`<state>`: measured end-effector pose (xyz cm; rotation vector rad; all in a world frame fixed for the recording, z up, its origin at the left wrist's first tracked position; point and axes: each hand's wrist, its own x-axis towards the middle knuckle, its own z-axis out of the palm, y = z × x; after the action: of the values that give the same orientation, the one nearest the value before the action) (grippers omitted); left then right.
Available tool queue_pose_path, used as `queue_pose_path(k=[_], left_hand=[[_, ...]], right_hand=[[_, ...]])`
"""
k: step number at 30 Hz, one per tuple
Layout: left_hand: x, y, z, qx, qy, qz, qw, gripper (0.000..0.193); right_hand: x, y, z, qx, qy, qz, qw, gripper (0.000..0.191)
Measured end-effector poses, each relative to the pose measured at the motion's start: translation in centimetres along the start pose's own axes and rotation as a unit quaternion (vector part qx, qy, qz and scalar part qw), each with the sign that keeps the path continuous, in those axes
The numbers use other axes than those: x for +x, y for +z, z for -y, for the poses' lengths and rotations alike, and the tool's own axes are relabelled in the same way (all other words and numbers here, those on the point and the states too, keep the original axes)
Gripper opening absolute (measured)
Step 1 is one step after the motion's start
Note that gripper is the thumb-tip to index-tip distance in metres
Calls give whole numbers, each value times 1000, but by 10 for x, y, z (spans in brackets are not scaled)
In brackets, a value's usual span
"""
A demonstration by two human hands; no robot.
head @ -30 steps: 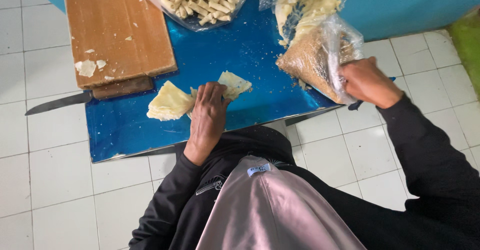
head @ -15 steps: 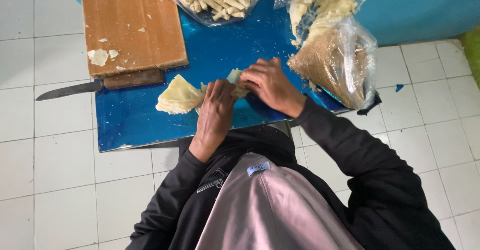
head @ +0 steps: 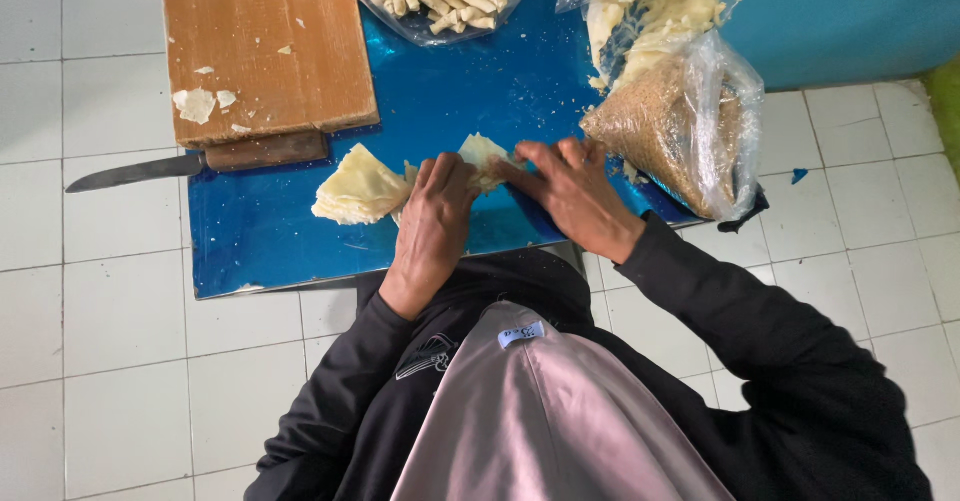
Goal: The person folds small square dough pieces by hand at a work table, pressing each fold closed and stacking the folded pieces on the table with a pile of finished folded pieces. They repeatedly take dough squares, fold them, and set them on the growing pile.
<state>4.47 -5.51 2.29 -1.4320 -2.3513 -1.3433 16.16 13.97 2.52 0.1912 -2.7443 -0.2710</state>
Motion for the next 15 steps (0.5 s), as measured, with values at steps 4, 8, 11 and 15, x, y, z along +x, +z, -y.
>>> queue_pose_path(k=[4,8,11,15], left_hand=[[-1,1,1,16,14,-1,1000,19],[-1,3,2,27,30,-5,999,16],[-1,2,2,36,33,-5,999,14],[-2,1,1,43,42,-5,998,15]], right_hand=[[-4,-10,-5,-19,-27,-28,999,32],[1,-9,-11,169,91,-19,981,37],[9,-3,-9,201,114,-27,973,21],[16,0,-4,254,144,-37,956,11]])
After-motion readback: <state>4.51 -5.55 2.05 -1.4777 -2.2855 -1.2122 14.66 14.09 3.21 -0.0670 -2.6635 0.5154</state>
